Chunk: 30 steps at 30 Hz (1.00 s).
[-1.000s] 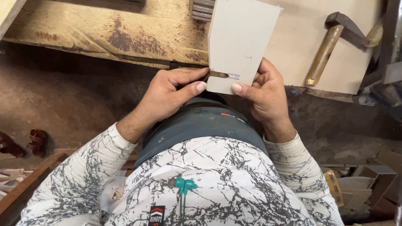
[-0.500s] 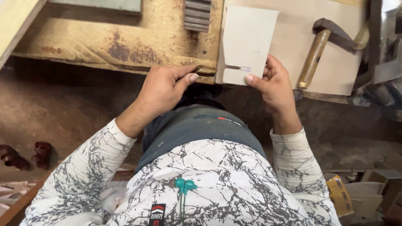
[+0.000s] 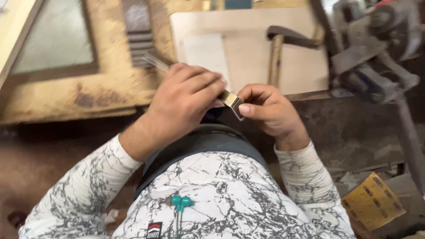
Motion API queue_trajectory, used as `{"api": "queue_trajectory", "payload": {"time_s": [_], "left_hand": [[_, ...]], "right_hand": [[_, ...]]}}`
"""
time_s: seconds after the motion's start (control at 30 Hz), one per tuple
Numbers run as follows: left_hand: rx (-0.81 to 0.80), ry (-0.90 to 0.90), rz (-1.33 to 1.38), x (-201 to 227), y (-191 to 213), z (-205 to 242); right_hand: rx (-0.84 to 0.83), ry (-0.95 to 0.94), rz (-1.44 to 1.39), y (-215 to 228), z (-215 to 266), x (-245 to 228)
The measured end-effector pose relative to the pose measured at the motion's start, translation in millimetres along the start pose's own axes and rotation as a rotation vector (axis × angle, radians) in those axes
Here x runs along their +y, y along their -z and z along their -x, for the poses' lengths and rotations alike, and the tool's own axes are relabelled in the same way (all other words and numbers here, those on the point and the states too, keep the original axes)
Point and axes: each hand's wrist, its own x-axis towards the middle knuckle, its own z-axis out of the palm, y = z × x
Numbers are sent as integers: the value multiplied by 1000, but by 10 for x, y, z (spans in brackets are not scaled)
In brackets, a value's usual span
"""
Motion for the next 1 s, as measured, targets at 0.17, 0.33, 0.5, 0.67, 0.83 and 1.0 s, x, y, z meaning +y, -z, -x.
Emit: {"api": "queue_trajectory", "payload": {"time_s": [0.17, 0.33, 0.5, 0.67, 0.83, 1.0], "left_hand": [[39, 320, 314, 257, -380, -354], [-63, 555, 648, 249, -1044, -751], [-58, 445, 525, -15, -1626, -1200], [-62, 190, 276, -401, -2229, -1788], [-2, 24, 209, -793, -2897, -2370], [-128, -26, 161, -987, -3341, -2680]], "right_hand": [[206, 256, -114, 246, 252, 42], [380, 386, 1, 510, 296, -36], [879, 430, 908, 1025, 973, -491], [1320, 51, 1651, 1565, 2224, -761], [1477, -929, 1388, 2036, 2760, -659], [1372, -1293, 1397, 2375, 3153, -670]]}}
